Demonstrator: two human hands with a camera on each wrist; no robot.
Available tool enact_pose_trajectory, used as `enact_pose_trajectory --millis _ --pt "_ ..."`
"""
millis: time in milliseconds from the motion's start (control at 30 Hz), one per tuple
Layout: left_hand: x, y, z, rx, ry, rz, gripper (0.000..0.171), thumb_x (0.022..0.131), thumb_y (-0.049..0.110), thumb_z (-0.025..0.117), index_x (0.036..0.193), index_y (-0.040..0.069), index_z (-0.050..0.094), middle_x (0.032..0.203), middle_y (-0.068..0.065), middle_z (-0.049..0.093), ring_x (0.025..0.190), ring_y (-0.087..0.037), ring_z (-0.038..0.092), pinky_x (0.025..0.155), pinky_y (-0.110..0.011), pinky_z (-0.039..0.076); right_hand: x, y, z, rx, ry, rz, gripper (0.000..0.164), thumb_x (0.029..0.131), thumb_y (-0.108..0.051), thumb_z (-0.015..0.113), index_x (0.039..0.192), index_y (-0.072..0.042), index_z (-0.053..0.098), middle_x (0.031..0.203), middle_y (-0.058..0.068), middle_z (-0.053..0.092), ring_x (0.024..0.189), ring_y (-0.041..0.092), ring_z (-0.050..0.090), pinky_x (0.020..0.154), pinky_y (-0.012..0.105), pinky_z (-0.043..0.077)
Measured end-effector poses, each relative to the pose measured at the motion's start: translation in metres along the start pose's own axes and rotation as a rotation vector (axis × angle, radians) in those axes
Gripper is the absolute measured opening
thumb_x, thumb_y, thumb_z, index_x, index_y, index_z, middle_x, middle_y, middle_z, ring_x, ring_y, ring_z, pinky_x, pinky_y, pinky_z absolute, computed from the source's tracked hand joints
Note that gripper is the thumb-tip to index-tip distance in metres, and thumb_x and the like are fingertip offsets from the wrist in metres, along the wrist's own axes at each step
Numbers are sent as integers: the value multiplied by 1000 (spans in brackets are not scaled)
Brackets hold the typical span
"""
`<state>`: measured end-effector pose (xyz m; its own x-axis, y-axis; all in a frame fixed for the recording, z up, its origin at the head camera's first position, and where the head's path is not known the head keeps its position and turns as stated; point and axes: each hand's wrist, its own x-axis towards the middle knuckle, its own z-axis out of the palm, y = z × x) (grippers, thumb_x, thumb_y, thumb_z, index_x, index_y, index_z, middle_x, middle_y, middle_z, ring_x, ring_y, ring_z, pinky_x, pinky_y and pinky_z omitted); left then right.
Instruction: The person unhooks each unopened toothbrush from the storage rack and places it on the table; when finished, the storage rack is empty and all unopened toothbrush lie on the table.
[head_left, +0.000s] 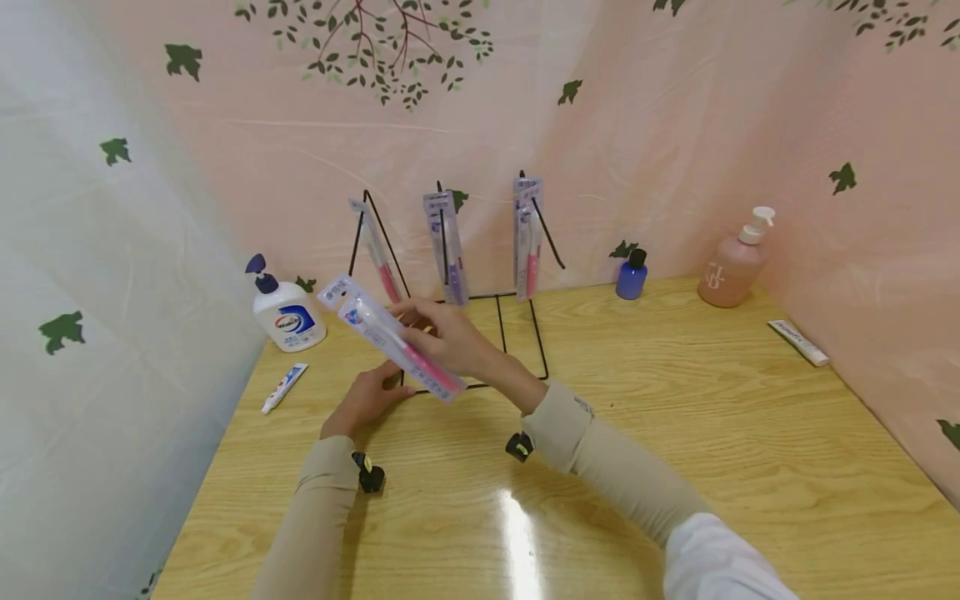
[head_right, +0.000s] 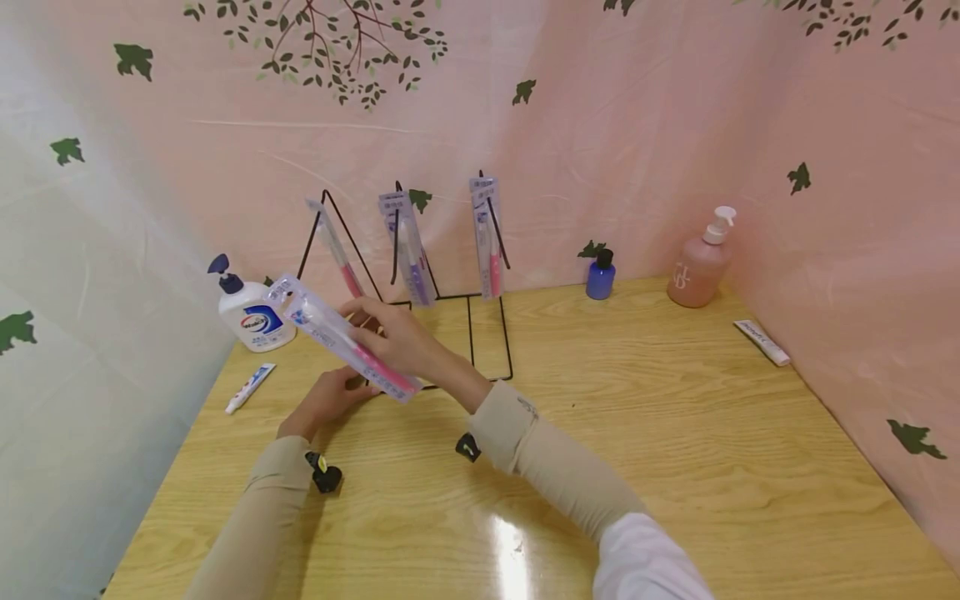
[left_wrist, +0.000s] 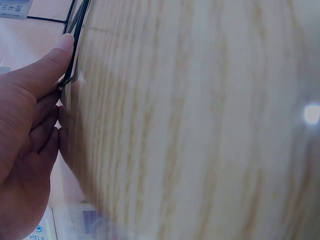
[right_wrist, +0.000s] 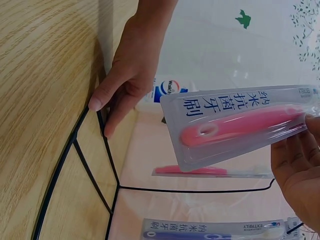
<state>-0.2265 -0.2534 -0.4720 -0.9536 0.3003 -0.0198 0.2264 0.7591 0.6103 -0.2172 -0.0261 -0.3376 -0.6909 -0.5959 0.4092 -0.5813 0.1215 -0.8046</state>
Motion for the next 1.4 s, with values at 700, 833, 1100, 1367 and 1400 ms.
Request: enact_pose_trajectory --millis 700,833,1100,1367,1400 --pt "3 -1 -1 24 -12 -1 64 91 29 66 145 7 41 153 -10 36 143 -33 27 117 -50 22 -28 18 -23 -39 28 12 30 96 -8 56 126 -6 57 105 9 68 89 15 64 74 25 56" --pt "3 -2 0 23 -12 -5 64 91 30 66 145 6 42 153 -9 36 143 -33 27 117 -50 22 -35 28 -30 -63 42 16 28 95 -7 57 123 -3 58 103 10 68 87 16 64 71 25 56" --pt "1 0 1 29 -20 -17 64 91 31 65 146 8 40 153 -8 35 144 -32 27 118 -49 22 -54 44 -46 -86 69 83 27 95 -5 56 122 -3 58 105 13 68 88 20 65 73 27 56" --pt "1 -2 2 15 -26 -21 66 91 32 66 147 9 40 154 -8 35 144 -32 26 117 -50 23 -73 60 -63 -139 94 165 28 96 -7 55 124 -4 58 104 12 68 88 21 64 73 29 54" --pt "1 -2 2 18 -25 -23 66 91 33 66 147 10 40 154 -7 35 144 -31 26 117 -49 23 -75 61 -66 -144 96 178 28 96 -8 55 124 -4 58 105 13 68 89 21 64 74 30 54"
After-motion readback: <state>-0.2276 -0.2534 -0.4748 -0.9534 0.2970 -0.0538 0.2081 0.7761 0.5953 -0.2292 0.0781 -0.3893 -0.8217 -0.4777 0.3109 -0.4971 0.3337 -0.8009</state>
